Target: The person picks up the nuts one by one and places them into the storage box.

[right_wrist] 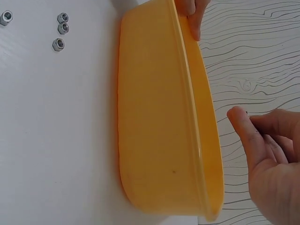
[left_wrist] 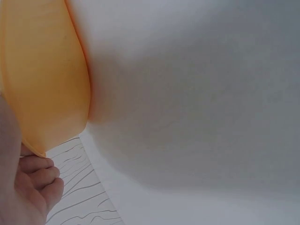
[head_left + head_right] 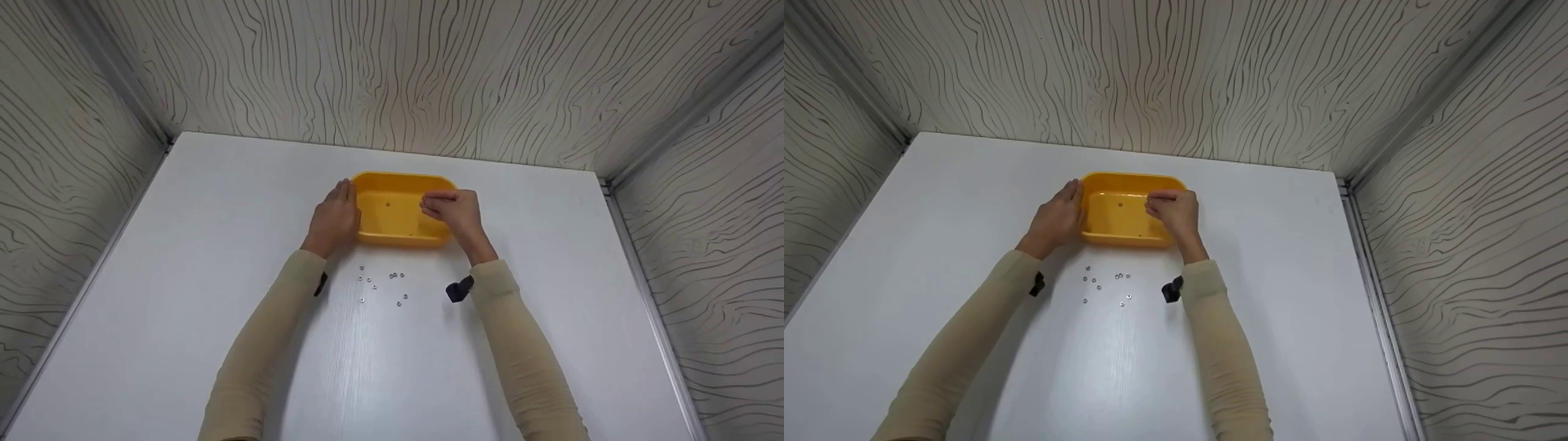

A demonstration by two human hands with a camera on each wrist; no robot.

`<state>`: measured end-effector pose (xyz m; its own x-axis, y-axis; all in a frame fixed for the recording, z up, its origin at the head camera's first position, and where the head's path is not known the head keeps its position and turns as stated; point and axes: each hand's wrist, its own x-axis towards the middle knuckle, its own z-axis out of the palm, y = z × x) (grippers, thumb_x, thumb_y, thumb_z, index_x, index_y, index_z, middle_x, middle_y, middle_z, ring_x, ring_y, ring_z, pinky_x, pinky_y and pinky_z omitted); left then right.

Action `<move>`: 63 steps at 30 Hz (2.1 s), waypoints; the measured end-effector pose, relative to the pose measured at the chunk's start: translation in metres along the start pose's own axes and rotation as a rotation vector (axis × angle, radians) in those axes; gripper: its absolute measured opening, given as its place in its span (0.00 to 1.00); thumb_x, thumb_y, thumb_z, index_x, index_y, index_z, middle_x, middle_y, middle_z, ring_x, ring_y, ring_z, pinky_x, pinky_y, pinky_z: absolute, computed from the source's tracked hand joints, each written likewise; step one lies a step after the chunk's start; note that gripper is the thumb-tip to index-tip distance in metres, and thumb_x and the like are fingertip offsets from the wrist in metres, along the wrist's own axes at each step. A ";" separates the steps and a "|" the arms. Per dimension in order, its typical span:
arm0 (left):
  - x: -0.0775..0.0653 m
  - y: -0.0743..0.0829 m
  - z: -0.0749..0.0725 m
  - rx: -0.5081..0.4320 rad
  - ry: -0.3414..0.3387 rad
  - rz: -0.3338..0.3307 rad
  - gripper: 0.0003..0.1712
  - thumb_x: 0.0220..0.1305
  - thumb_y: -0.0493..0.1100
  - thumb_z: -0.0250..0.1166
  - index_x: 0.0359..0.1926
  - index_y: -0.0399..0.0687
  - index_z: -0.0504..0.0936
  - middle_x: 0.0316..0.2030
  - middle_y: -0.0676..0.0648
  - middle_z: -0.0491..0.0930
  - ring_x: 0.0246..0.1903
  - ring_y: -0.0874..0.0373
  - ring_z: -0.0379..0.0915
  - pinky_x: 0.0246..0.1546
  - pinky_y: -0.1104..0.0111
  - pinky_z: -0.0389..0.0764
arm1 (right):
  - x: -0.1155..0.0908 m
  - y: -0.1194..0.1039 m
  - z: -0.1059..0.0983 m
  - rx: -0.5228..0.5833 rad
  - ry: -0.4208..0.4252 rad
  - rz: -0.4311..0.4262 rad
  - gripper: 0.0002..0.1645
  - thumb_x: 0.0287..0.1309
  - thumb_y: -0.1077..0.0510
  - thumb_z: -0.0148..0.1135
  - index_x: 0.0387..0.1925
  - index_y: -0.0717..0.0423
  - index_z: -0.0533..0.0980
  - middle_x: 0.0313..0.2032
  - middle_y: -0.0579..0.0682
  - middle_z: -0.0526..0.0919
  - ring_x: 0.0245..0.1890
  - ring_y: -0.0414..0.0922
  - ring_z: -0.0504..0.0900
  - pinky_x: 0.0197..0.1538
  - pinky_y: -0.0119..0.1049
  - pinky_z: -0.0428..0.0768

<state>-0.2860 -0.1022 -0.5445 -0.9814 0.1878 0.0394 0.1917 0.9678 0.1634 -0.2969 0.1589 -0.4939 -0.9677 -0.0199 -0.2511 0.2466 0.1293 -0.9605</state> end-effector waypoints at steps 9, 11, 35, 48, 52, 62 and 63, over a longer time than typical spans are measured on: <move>0.001 0.002 0.000 -0.022 -0.015 -0.017 0.36 0.83 0.47 0.46 0.82 0.31 0.52 0.81 0.34 0.58 0.81 0.42 0.57 0.79 0.52 0.67 | 0.005 0.005 0.002 0.027 0.013 -0.026 0.19 0.68 0.67 0.65 0.57 0.73 0.81 0.52 0.67 0.87 0.45 0.46 0.92 0.51 0.32 0.90; 0.001 0.002 0.000 -0.024 -0.014 -0.019 0.36 0.83 0.47 0.46 0.82 0.32 0.52 0.81 0.34 0.57 0.81 0.43 0.57 0.79 0.52 0.66 | 0.006 0.005 0.001 0.019 0.021 -0.021 0.18 0.69 0.67 0.65 0.57 0.72 0.81 0.52 0.66 0.87 0.45 0.45 0.92 0.51 0.32 0.90; 0.001 0.003 0.002 -0.059 0.003 -0.016 0.35 0.82 0.46 0.46 0.81 0.32 0.54 0.81 0.33 0.58 0.80 0.41 0.59 0.79 0.52 0.68 | -0.014 -0.013 -0.012 -0.092 0.075 -0.164 0.11 0.66 0.61 0.70 0.47 0.64 0.86 0.43 0.57 0.90 0.40 0.43 0.92 0.48 0.35 0.92; -0.001 0.002 0.000 -0.036 0.000 -0.021 0.35 0.83 0.46 0.49 0.81 0.33 0.54 0.81 0.34 0.59 0.80 0.42 0.59 0.79 0.52 0.67 | -0.038 -0.019 -0.014 -0.232 0.025 -0.206 0.13 0.68 0.54 0.70 0.49 0.56 0.87 0.48 0.55 0.88 0.46 0.45 0.89 0.52 0.31 0.90; 0.000 0.001 0.000 -0.077 0.015 -0.014 0.35 0.83 0.46 0.50 0.81 0.33 0.55 0.80 0.34 0.60 0.80 0.42 0.60 0.78 0.52 0.68 | -0.046 -0.015 -0.015 -0.233 -0.012 -0.254 0.12 0.68 0.55 0.70 0.48 0.58 0.87 0.46 0.56 0.88 0.45 0.46 0.89 0.50 0.30 0.90; 0.002 -0.001 -0.006 -0.153 -0.046 -0.033 0.37 0.82 0.48 0.51 0.82 0.36 0.53 0.82 0.37 0.57 0.81 0.44 0.57 0.80 0.53 0.65 | -0.067 -0.003 -0.015 -0.317 -0.136 -0.334 0.10 0.67 0.59 0.70 0.47 0.58 0.88 0.47 0.57 0.91 0.44 0.51 0.91 0.49 0.27 0.89; 0.003 -0.001 -0.007 -0.164 -0.044 -0.033 0.37 0.82 0.48 0.51 0.82 0.36 0.53 0.82 0.37 0.57 0.81 0.44 0.58 0.80 0.53 0.65 | -0.069 -0.001 -0.014 -0.340 -0.146 -0.352 0.09 0.67 0.59 0.70 0.46 0.58 0.88 0.47 0.56 0.91 0.44 0.49 0.91 0.49 0.27 0.89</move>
<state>-0.2889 -0.1041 -0.5381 -0.9859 0.1671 -0.0117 0.1544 0.9337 0.3230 -0.2310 0.1739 -0.4735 -0.9659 -0.2554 0.0427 -0.1469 0.4044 -0.9027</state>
